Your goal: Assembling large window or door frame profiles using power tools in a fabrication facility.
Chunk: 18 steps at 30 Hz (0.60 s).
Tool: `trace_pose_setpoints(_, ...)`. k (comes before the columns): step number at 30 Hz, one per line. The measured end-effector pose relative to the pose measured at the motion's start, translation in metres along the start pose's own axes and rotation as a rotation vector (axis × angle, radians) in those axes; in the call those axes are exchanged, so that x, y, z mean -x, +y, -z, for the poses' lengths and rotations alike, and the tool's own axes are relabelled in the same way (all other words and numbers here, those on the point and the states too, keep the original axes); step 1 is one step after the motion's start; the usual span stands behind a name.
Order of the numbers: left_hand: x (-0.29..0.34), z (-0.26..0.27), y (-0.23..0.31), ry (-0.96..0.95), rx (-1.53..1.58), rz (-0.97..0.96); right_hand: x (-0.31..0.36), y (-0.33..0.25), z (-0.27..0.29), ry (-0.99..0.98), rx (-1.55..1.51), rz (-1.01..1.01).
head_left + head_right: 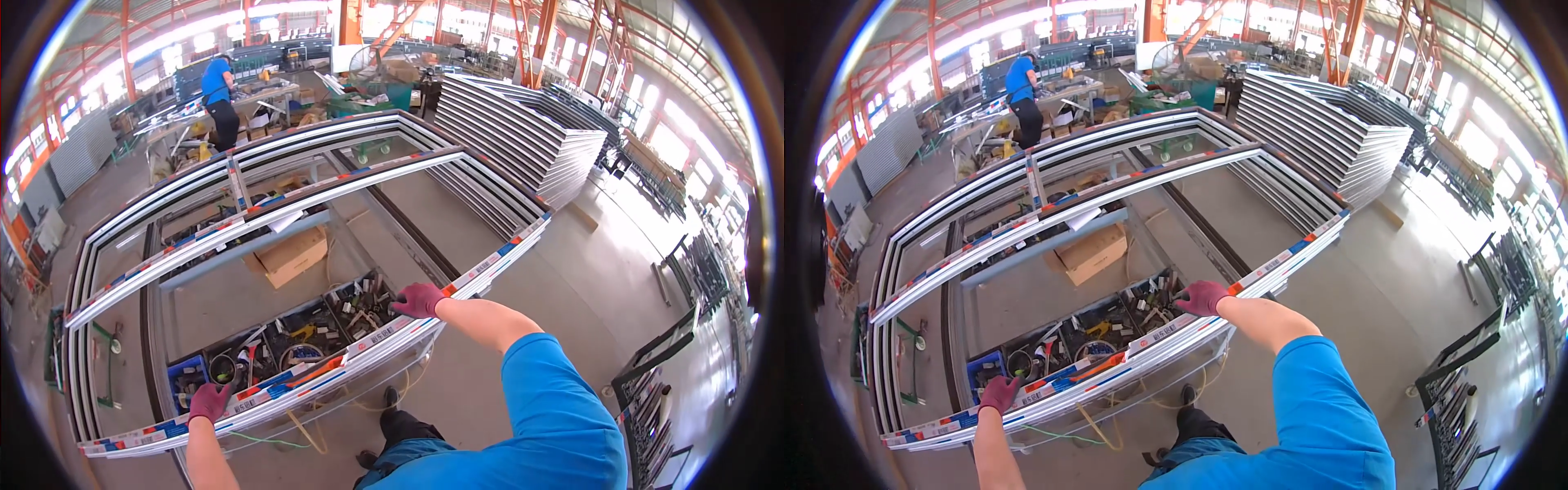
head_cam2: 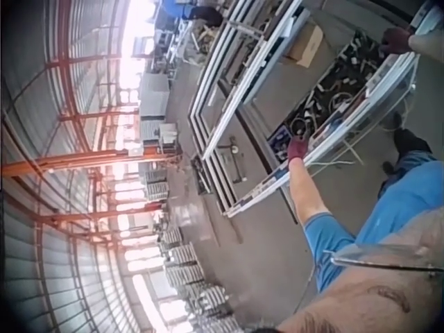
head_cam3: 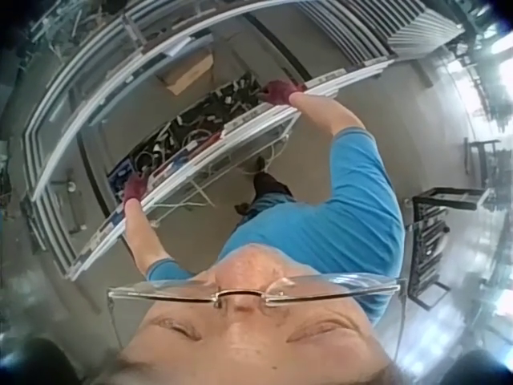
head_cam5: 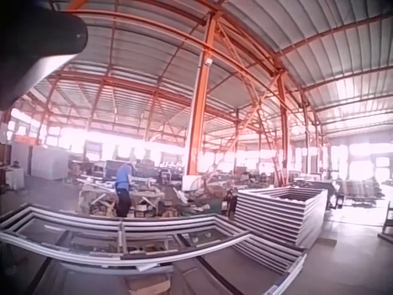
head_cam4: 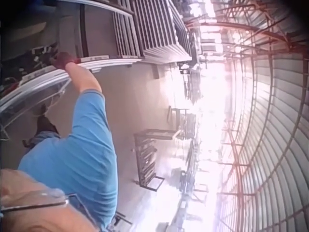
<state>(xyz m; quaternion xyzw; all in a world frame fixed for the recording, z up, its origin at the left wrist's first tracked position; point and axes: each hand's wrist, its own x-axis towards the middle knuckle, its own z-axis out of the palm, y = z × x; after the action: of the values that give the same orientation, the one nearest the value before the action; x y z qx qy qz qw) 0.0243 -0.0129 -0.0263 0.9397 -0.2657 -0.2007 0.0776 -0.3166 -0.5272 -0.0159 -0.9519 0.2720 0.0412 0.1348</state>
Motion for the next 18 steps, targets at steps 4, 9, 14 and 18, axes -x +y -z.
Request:
trace_pose_setpoints(4, 0.000, 0.003, 0.004, -0.022, 0.001, 0.002, 0.001, -0.002, 0.002, -0.003, -0.025, -0.001)
trace_pose_setpoints(9, 0.008, 0.011, 0.017, 0.000, -0.004, 0.013, -0.003, 0.003, 0.001, -0.022, 0.005, -0.010)
trace_pose_setpoints(14, 0.007, 0.005, 0.005, 0.024, -0.023, 0.022, -0.006, 0.000, -0.003, -0.011, 0.007, 0.010)
trace_pose_setpoints(18, 0.009, 0.011, 0.017, 0.009, -0.047, 0.038, 0.000, 0.003, 0.000, -0.029, 0.016, 0.007)
